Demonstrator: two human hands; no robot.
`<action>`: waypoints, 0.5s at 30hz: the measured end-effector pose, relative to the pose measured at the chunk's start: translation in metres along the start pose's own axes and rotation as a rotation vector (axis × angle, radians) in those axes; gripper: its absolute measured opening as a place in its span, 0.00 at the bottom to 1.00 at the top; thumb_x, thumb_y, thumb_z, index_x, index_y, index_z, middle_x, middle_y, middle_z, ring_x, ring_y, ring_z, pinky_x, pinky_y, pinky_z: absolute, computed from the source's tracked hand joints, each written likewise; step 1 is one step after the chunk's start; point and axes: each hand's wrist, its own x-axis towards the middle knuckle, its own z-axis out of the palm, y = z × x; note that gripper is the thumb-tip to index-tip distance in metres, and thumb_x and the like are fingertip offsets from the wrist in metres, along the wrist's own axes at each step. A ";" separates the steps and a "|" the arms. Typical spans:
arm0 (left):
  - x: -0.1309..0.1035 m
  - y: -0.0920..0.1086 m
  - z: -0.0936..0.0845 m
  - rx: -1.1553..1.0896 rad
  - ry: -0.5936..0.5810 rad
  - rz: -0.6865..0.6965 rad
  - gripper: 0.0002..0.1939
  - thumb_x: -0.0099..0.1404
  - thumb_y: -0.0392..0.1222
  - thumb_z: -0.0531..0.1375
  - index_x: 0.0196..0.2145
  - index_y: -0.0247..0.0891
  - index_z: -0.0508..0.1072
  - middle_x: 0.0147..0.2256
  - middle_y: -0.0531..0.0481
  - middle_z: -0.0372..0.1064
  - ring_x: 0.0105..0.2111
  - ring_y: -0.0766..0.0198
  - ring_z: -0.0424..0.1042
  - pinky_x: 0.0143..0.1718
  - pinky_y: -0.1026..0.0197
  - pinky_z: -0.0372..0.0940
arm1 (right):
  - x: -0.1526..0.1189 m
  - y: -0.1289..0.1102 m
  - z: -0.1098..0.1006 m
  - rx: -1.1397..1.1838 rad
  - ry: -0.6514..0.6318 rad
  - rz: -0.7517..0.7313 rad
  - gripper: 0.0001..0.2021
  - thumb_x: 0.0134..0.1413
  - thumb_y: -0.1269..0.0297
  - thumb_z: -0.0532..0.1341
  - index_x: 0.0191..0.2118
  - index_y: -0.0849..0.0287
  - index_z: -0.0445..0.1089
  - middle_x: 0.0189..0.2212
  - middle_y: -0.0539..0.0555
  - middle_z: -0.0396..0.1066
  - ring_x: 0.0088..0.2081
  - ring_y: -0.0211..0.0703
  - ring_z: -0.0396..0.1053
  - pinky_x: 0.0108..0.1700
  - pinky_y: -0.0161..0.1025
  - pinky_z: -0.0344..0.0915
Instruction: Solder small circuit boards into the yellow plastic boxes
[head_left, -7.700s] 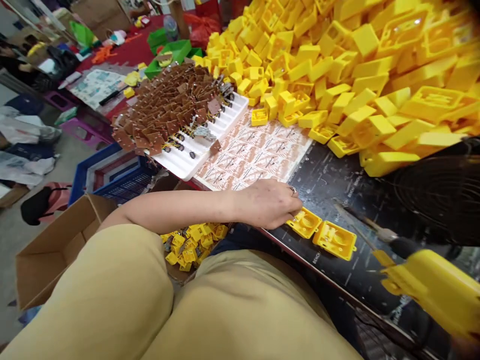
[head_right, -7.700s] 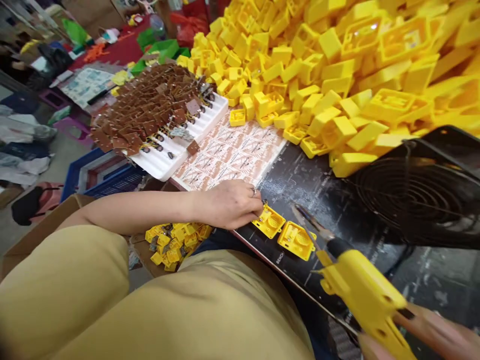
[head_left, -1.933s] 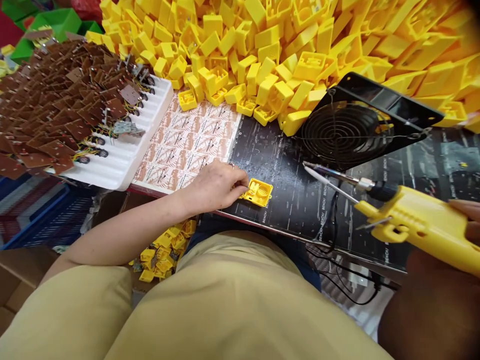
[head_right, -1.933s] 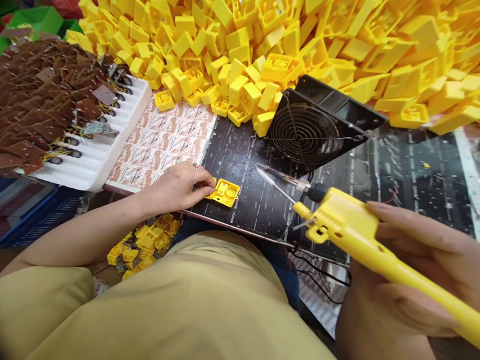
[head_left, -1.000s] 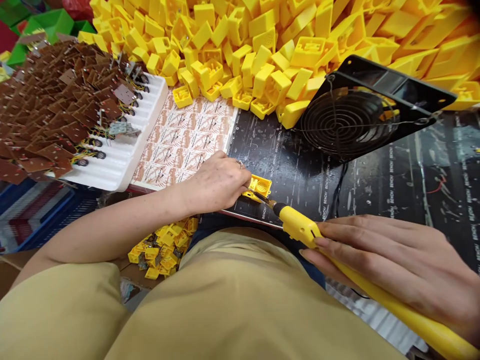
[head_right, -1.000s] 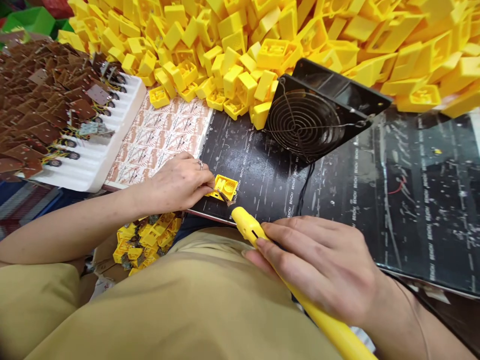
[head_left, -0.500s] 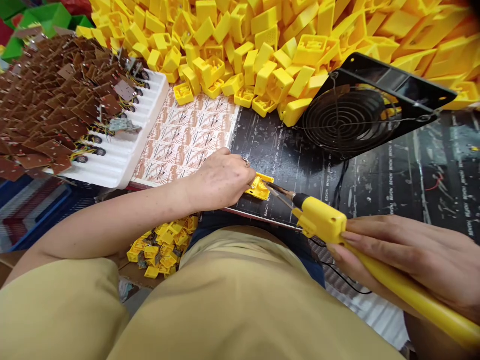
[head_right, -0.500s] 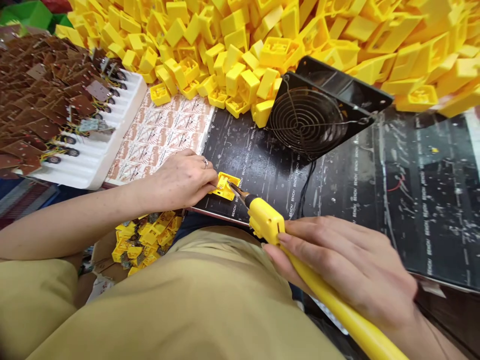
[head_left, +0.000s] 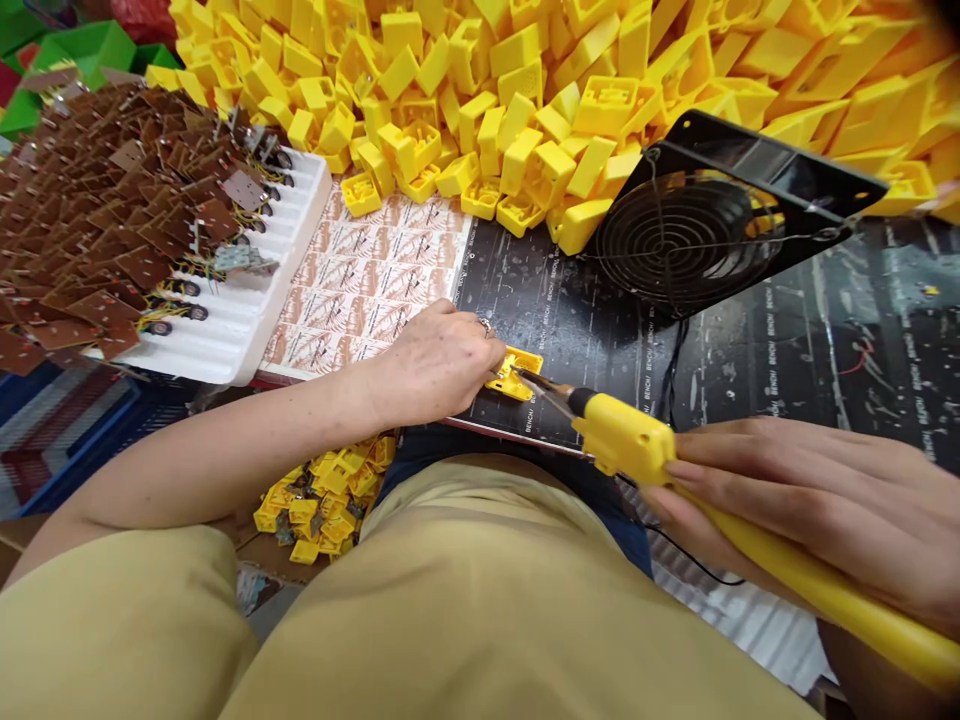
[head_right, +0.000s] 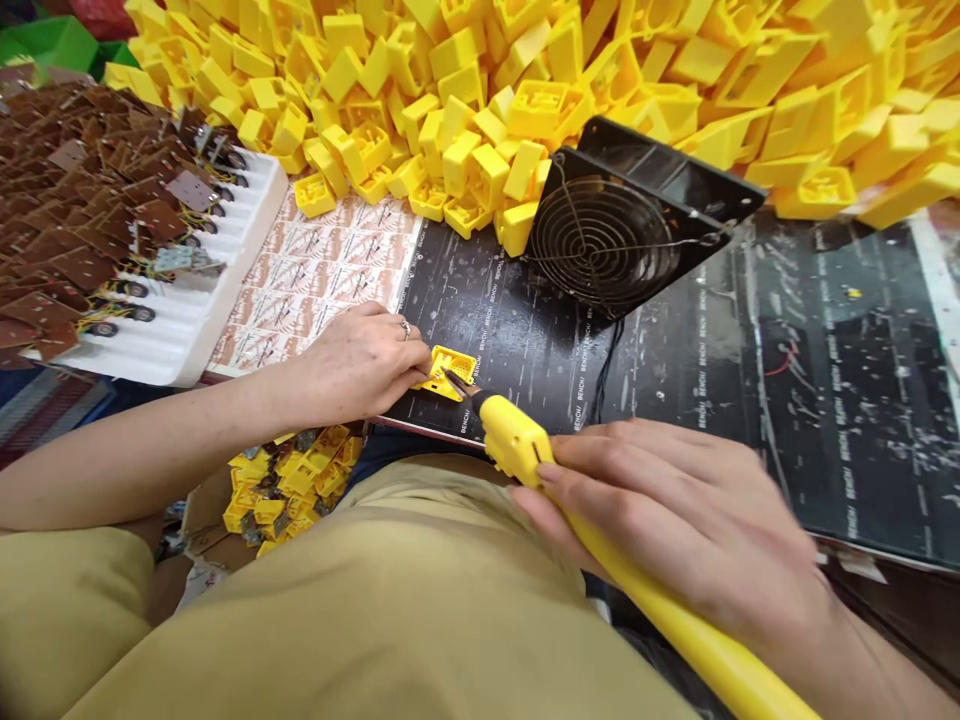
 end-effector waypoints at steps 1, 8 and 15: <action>0.000 0.000 0.000 0.000 0.003 0.001 0.09 0.64 0.35 0.56 0.31 0.38 0.76 0.31 0.48 0.77 0.34 0.58 0.74 0.37 0.56 0.58 | -0.002 0.004 -0.001 -0.013 0.009 -0.031 0.13 0.48 0.74 0.70 0.39 0.58 0.70 0.30 0.49 0.75 0.30 0.37 0.74 0.35 0.34 0.74; 0.000 0.002 -0.006 -0.002 -0.069 -0.023 0.11 0.66 0.36 0.54 0.34 0.38 0.77 0.33 0.47 0.77 0.37 0.56 0.74 0.39 0.54 0.59 | -0.005 0.009 0.000 -0.003 0.042 -0.023 0.12 0.50 0.74 0.69 0.38 0.56 0.69 0.28 0.49 0.74 0.28 0.35 0.73 0.31 0.30 0.73; -0.008 -0.007 0.003 -0.295 0.114 -0.148 0.12 0.68 0.38 0.54 0.39 0.40 0.78 0.36 0.51 0.79 0.38 0.62 0.74 0.51 0.53 0.59 | -0.019 0.018 0.006 0.001 0.129 0.066 0.28 0.47 0.75 0.71 0.56 0.55 0.69 0.32 0.50 0.77 0.28 0.37 0.75 0.29 0.28 0.72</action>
